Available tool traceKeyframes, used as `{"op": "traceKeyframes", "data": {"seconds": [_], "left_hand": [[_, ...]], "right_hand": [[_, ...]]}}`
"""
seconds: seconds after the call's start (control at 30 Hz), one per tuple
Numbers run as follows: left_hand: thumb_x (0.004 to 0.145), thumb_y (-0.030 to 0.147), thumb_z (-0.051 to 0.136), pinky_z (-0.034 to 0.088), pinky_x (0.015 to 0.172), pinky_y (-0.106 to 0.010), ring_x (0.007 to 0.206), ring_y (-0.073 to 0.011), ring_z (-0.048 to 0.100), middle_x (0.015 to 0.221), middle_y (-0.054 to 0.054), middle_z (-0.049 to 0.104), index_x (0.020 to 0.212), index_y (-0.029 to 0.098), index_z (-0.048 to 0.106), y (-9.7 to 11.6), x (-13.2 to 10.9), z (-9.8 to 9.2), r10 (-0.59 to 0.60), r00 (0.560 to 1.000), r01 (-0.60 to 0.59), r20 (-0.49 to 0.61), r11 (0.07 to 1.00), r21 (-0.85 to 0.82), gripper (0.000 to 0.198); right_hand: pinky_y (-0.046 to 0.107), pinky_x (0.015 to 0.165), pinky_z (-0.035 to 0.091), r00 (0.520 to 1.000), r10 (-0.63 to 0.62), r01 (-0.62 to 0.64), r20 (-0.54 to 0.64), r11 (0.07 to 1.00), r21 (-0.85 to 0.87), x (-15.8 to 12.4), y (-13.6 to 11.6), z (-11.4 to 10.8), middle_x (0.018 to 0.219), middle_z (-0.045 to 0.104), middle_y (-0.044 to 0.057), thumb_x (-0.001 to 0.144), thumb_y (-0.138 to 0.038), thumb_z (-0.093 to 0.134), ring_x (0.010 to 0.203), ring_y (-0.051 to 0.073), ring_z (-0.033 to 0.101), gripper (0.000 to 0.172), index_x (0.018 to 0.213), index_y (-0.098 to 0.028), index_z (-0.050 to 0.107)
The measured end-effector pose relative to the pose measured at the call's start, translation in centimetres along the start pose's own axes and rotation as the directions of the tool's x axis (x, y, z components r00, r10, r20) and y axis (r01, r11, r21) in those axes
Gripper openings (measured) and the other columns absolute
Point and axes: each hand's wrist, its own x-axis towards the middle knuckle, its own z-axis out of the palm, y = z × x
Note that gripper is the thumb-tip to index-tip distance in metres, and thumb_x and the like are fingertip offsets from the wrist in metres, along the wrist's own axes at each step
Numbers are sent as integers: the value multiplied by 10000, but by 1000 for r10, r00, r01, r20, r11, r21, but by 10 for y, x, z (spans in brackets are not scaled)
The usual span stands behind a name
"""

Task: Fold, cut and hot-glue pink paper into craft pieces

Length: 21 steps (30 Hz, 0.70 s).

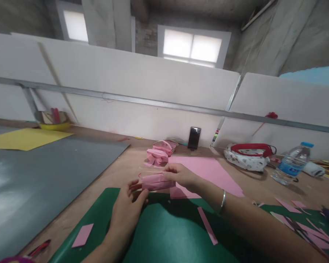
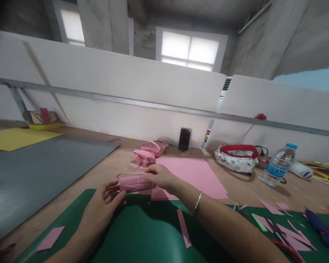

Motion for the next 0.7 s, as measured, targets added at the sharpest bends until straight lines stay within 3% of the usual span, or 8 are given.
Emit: {"op": "traceKeyframes", "data": {"seconds": [0.07, 0.17, 0.33, 0.5, 0.7], "left_hand": [[694, 420, 599, 571, 667, -329, 914, -233, 654, 1195, -148, 542, 1113, 162, 436, -4, 4, 1, 21, 999, -21, -32, 999, 26, 519], [653, 391, 592, 556, 673, -369, 888, -253, 646, 1153, -146, 550, 1069, 163, 471, -8, 5, 2, 56, 998, -53, -24, 995, 89, 490], [630, 271, 542, 533, 700, -382, 812, -230, 645, 1104, -138, 590, 996, 162, 524, -7, 1, 1, 110, 994, -109, 5, 981, 162, 382], [669, 242, 502, 524, 695, -377, 801, -225, 626, 1066, -136, 594, 991, 154, 540, -5, -3, 2, 141, 988, -153, 69, 967, 205, 336], [714, 252, 486, 514, 709, -371, 810, -228, 622, 1048, -128, 600, 989, 160, 553, -5, -6, 1, 178, 977, -202, 115, 948, 247, 299]], "right_hand": [[308, 688, 509, 996, 9, -14, -87, 998, -62, 14, 3, -4, 923, 622, 32, 891, -298, 581, 783, 147, 602, 191, 977, -128, 605], [397, 798, 521, 977, 27, -57, -213, 989, -137, 42, 10, -7, 1138, 587, 73, 915, -324, 552, 954, 206, 605, 293, 1148, -147, 562], [404, 808, 518, 947, 41, -111, -318, 972, -206, 75, 24, 5, 1181, 573, 78, 906, -319, 564, 985, 221, 596, 315, 1172, -151, 557], [401, 806, 520, 931, 18, -129, -364, 950, -284, 79, 33, 19, 1176, 575, 77, 909, -320, 560, 979, 218, 598, 309, 1169, -153, 559], [415, 831, 510, 890, -85, -114, -448, 909, -401, 68, 36, 11, 1184, 570, 86, 920, -317, 545, 992, 209, 593, 300, 1177, -164, 550]]}}
